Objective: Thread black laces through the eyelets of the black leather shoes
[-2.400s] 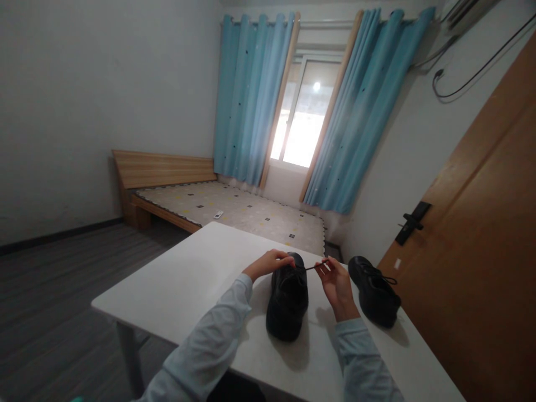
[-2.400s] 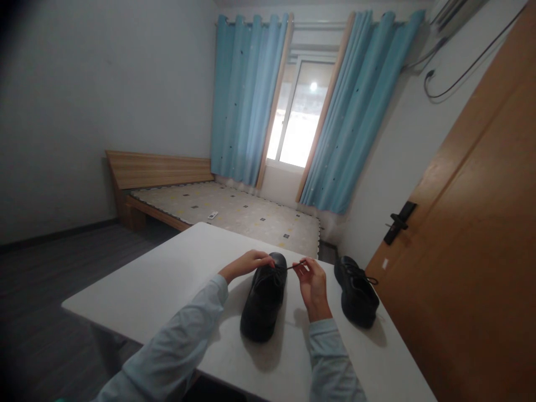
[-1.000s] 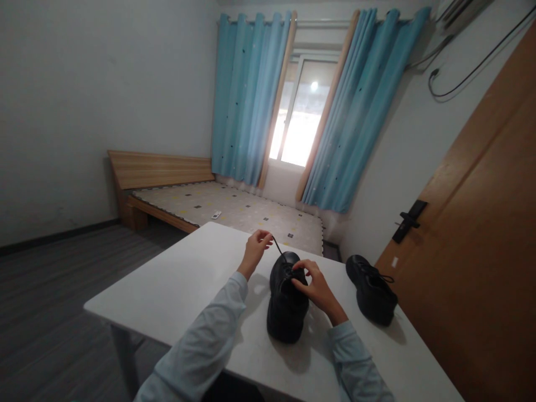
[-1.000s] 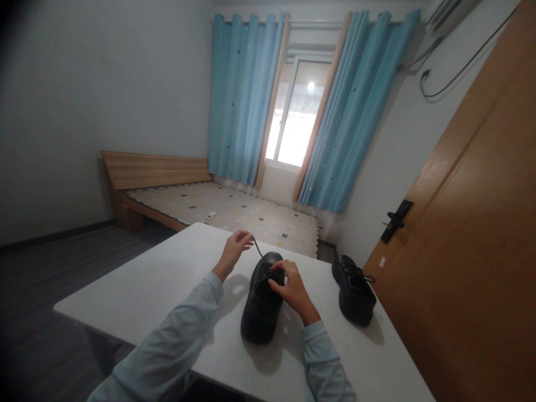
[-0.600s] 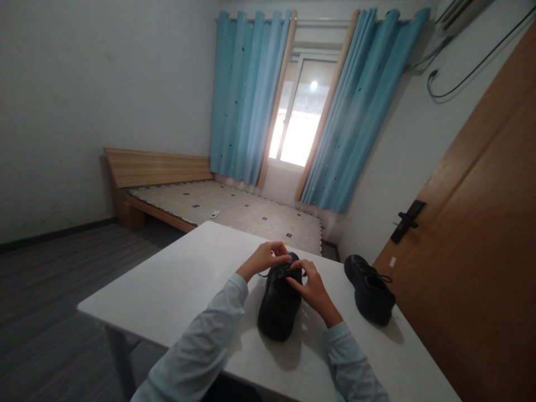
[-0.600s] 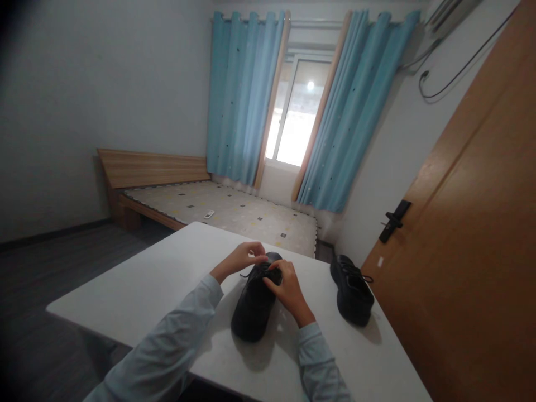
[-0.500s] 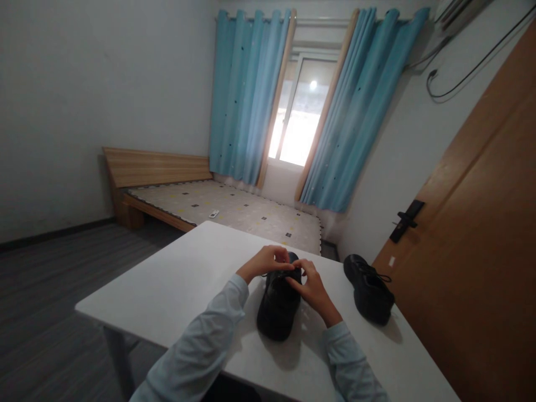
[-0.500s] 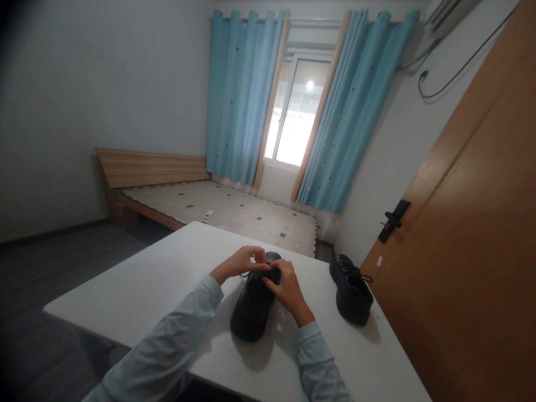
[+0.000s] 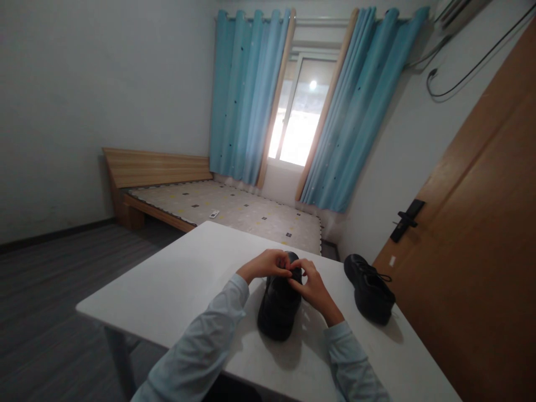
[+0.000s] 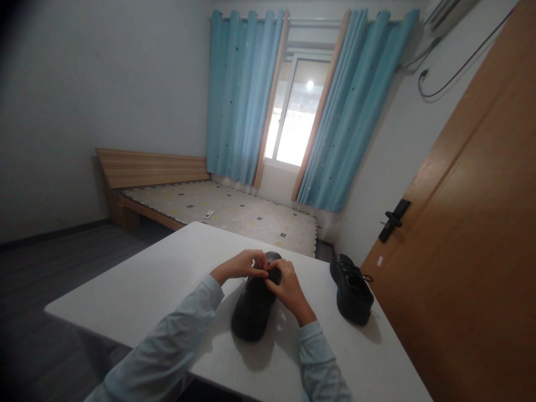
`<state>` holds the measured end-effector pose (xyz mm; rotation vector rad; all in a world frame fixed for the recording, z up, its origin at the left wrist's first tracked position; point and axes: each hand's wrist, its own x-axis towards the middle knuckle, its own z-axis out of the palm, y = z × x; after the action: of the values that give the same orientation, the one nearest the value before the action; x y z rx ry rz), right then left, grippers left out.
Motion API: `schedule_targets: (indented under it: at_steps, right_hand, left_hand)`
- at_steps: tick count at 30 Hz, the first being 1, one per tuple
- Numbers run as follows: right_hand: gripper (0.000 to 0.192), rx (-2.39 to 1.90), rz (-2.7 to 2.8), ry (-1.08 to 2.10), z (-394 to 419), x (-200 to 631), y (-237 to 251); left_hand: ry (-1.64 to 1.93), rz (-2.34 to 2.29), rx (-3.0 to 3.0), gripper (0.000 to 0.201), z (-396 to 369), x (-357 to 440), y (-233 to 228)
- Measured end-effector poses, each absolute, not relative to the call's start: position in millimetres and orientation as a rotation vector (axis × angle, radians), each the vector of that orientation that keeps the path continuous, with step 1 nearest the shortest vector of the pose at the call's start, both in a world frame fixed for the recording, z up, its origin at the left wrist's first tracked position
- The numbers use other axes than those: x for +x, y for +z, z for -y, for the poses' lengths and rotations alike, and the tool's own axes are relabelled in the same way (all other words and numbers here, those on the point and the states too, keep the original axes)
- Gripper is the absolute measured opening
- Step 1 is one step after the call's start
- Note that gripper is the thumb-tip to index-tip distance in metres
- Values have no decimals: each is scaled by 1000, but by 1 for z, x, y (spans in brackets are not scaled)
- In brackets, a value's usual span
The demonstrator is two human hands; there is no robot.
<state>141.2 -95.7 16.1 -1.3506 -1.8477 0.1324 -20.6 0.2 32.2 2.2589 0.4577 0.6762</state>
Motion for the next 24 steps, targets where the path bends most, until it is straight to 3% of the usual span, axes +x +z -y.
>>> schedule_targets:
  at_steps: [8,24]
  right_hand:
    - [21,-1329,1889,121,98,141,18]
    - [17,-1322,1903,215,100,142,21]
  left_hand:
    - [699,-473,2219,9,3,-19,32]
    - [584,-340,2132,12,-6,-19,23]
